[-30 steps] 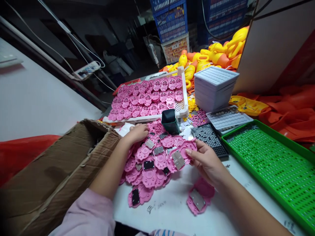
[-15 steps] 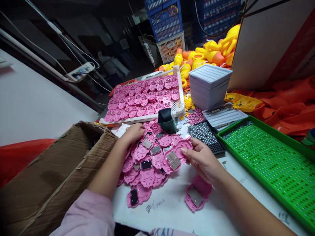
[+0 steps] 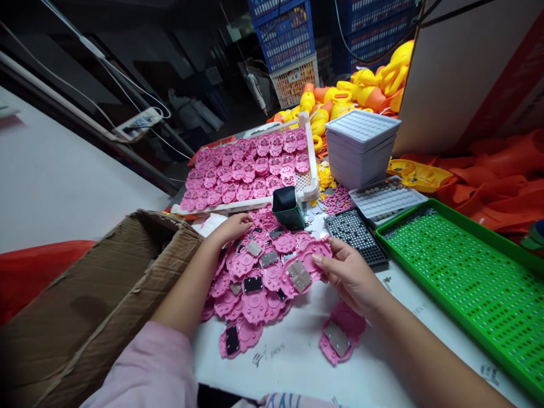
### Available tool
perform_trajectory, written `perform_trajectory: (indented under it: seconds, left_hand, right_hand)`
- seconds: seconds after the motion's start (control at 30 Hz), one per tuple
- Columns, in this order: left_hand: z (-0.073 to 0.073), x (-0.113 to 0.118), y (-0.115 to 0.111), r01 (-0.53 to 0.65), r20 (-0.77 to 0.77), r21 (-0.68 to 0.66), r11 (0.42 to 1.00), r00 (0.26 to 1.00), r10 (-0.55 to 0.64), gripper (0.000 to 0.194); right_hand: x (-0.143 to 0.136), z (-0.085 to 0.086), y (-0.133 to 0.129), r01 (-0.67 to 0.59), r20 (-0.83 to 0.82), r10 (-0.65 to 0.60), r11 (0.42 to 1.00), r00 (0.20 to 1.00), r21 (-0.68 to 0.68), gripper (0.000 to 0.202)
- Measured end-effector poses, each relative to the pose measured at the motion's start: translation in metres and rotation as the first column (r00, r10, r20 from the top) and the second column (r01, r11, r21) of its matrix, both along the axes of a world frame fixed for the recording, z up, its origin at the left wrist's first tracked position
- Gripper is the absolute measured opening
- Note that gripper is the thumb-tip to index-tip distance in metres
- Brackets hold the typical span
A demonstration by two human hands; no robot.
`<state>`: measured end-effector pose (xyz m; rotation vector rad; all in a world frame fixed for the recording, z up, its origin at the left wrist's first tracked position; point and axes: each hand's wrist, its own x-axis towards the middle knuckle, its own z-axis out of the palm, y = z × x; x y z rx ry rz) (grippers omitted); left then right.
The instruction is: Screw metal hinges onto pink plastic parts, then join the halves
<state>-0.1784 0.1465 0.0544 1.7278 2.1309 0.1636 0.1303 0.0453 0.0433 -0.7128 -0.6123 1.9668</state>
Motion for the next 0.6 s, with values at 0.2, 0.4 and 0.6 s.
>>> perform_trajectory:
  seconds: [0.2, 0.4, 0.6]
  left_hand:
    - [0.02, 0.008, -0.009, -0.044, 0.267, 0.29, 0.956, 0.963, -0.037, 0.015]
    - [0.047, 0.071, -0.073, -0.138, 0.559, 0.524, 0.841, 0.801, -0.216, 0.024]
    - [0.038, 0.111, -0.127, -0.184, 0.761, 0.461, 0.868, 0.585, -0.28, 0.03]
  right_hand:
    - [0.001, -0.002, 0.0, -0.007, 0.014, 0.006, 1.0, 1.0, 0.011, 0.029]
    - [-0.001, -0.001, 0.0, 0.06, 0.045, -0.058, 0.997, 0.997, -0.04, 0.042]
    - [-0.002, -0.003, -0.003, 0.126, 0.129, -0.125, 0.992, 0.984, 0.001, 0.043]
